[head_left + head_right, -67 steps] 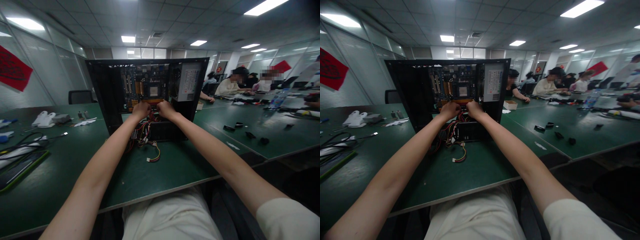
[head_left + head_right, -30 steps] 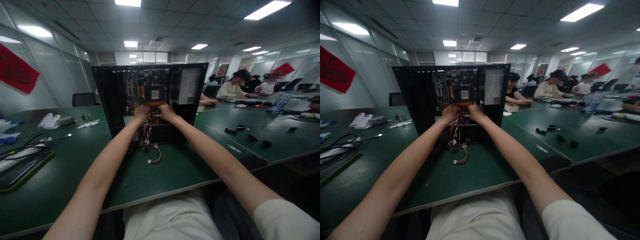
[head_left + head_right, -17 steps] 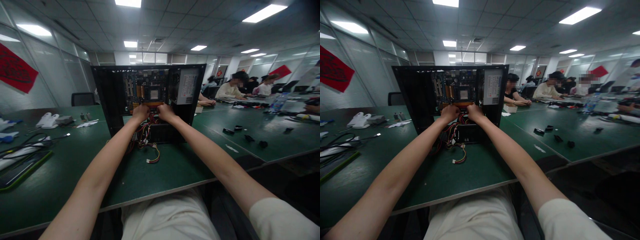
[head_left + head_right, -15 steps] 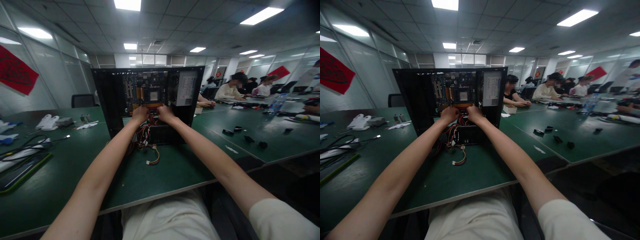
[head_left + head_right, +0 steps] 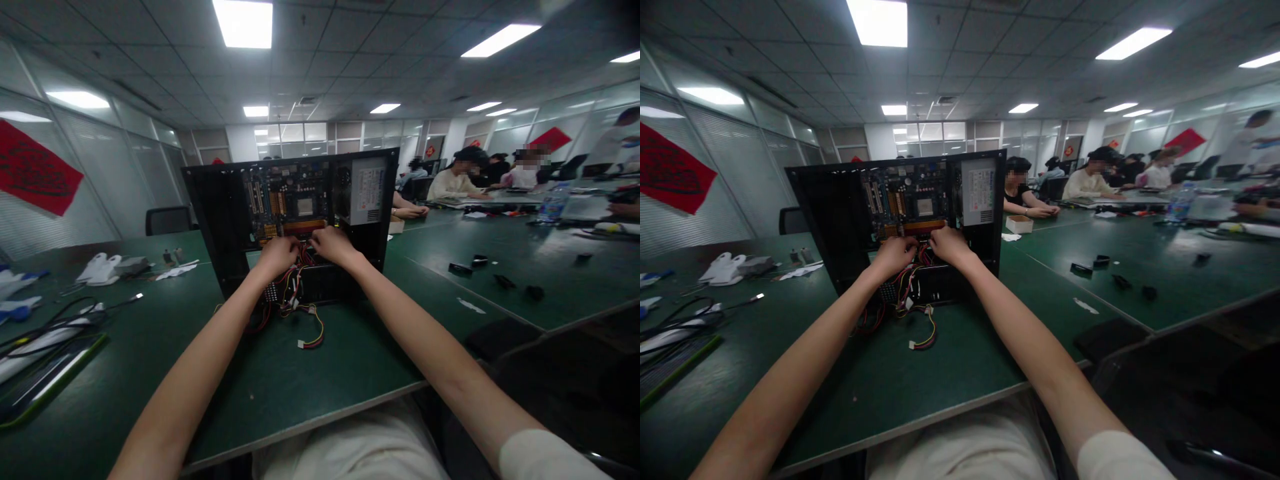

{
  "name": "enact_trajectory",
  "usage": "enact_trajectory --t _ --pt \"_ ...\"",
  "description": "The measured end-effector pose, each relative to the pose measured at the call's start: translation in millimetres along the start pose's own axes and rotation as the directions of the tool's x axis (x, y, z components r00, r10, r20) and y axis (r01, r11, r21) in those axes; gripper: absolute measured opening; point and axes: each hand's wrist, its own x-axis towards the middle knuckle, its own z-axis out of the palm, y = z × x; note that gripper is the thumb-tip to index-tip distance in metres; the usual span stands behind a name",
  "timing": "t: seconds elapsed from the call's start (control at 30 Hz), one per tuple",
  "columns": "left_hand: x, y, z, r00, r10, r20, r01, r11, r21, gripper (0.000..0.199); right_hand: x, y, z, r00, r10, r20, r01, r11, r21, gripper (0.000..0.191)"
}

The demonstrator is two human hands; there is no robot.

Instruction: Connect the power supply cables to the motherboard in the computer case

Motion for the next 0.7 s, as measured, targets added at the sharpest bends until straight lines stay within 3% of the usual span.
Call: enact_trajectory --t 0.13,0.3,0.43,0.53,0.63,0.7 --pt "-27.2 2.7 3.7 0.998 0.057 0.004 -0.057 0.996 -0.063 0.037 -18.9 0.5 -3.2 1.0 0.006 0.018 -0.006 1.0 0.012 0.038" --pt "-54.7 1.5 6.5 0.999 0.041 0.021 -0.04 0.998 -0.054 0.04 -62.7 -4.4 5.0 1.0 -0.022 -0.009 0.022 0.999 -0.035 0.055" --pt "-60.4 1.6 3.9 0.998 0.051 0.022 -0.048 0.993 -0.104 0.044 -82.2 -3.0 11.6 0.988 -0.151 0.005 0.151 0.988 0.009 0.045" --pt "-57.9 -0.6 0.1 0.997 0.066 0.031 -0.06 0.983 -0.172 0.042 -82.9 -1.0 12.4 0.985 -0.172 0.001 0.171 0.983 0.071 0.038" --pt "-51.5 -8.7 -6.3 0.991 0.106 0.079 -0.073 0.938 -0.339 0.036 -82.0 -0.9 9.6 0.968 -0.212 -0.135 0.229 0.965 0.128 0.033" --pt "-46.1 -16.8 -12.4 0.993 0.098 0.059 -0.063 0.899 -0.434 0.036 -83.0 -1.5 6.1 0.926 -0.264 -0.27 0.306 0.944 0.126 0.033"
